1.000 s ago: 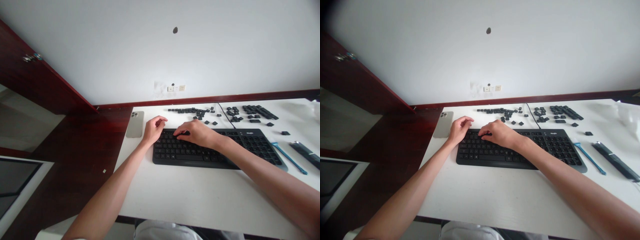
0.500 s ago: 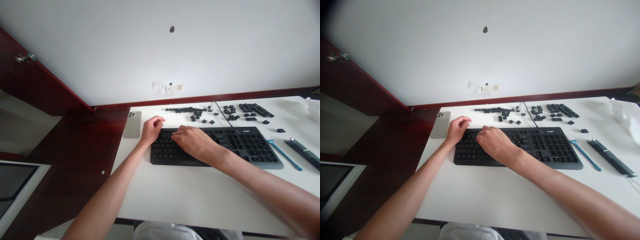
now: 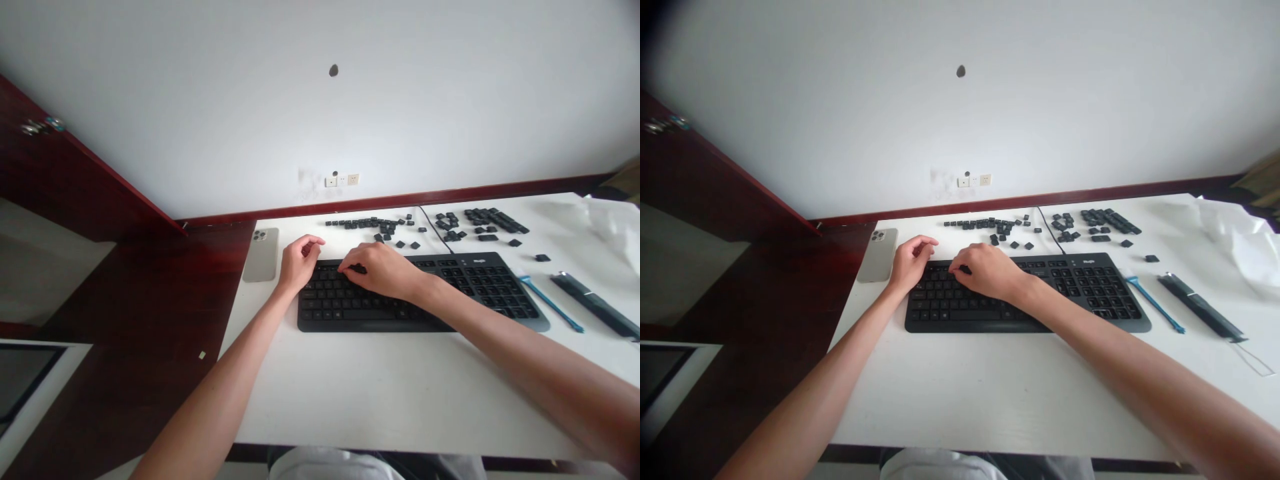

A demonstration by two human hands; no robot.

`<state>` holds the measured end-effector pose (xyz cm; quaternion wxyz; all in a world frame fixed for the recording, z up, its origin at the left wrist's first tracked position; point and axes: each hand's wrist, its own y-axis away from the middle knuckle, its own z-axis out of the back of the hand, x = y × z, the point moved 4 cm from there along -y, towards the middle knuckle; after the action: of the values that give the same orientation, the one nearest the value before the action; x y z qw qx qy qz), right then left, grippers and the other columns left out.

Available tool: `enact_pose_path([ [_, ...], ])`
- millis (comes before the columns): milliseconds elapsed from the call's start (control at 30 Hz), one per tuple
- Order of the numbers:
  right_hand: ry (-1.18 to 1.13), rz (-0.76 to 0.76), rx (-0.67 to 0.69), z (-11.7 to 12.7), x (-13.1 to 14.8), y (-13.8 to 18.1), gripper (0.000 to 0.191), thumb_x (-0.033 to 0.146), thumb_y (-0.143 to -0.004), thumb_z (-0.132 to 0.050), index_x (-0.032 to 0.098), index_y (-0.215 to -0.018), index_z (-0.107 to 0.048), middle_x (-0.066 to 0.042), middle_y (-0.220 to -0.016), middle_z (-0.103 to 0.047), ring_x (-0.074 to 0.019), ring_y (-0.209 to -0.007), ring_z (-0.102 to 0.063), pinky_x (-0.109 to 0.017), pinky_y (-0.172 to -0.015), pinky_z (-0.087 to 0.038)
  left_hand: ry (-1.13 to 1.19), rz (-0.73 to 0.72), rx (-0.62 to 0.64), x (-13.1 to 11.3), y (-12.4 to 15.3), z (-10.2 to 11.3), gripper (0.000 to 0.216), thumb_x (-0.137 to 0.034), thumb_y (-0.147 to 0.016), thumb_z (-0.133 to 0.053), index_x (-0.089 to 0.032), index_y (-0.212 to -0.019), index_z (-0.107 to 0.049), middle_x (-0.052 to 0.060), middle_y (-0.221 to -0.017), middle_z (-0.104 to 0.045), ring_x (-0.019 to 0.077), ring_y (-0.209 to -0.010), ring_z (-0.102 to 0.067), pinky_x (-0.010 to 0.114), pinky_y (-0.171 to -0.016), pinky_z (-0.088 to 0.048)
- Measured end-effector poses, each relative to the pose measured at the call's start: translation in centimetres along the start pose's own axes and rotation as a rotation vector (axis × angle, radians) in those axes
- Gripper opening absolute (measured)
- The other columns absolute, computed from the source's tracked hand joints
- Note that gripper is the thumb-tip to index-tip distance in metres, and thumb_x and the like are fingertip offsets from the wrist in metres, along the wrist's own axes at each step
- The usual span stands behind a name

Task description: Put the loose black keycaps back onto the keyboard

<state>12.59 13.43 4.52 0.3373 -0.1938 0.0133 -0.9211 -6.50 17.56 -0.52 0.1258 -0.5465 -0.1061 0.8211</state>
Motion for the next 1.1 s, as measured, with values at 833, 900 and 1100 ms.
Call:
enact_pose_path([
  [833,0.183,-0.099,-0.031,-0.7,-6.8,-4.7,0.016,0.021,-0.09,-0.067,0.022,-0.095,-0.082,-0.009,-0.095,-0.078,-0.0264,-0.093,-0.069,-0.036,-0.085,-0.051,0.034,-0.007,0.015,0.4,0.2,0.1,0.019,-0.017,-0.093,-0.056,-0.018,-0.092,-0.075,0.003,-0.084,-0.075,0.0142,-0.068,-0.063,0.024,-0.065,-0.046],
  [900,0.088,-0.109,-0.03,-0.4,-6.5,-4.0,0.015,0.023,-0.089,-0.069,0.024,-0.093,-0.083,-0.007,-0.094,-0.078,-0.0245,-0.088,-0.071,-0.035,-0.083,-0.052,0.039,-0.013,0.013,0.4,0.2,0.1,0.018,-0.017,-0.093,-0.056,-0.018,-0.092,-0.075,0.003,-0.086,-0.076,0.014,-0.069,-0.064,0.025,-0.065,-0.047],
  [1100,-0.456,-0.127,0.065,0.3,-4.4,-1.2,0.016,0.036,-0.085,-0.074,0.025,-0.095,-0.081,-0.002,-0.09,-0.081,-0.0209,-0.086,-0.076,-0.03,-0.079,-0.058,0.03,-0.037,0.012,0.3,0.1,0.0,0.021,-0.014,-0.092,-0.055,-0.019,-0.092,-0.075,0.002,-0.088,-0.076,0.0134,-0.07,-0.065,0.025,-0.067,-0.048],
])
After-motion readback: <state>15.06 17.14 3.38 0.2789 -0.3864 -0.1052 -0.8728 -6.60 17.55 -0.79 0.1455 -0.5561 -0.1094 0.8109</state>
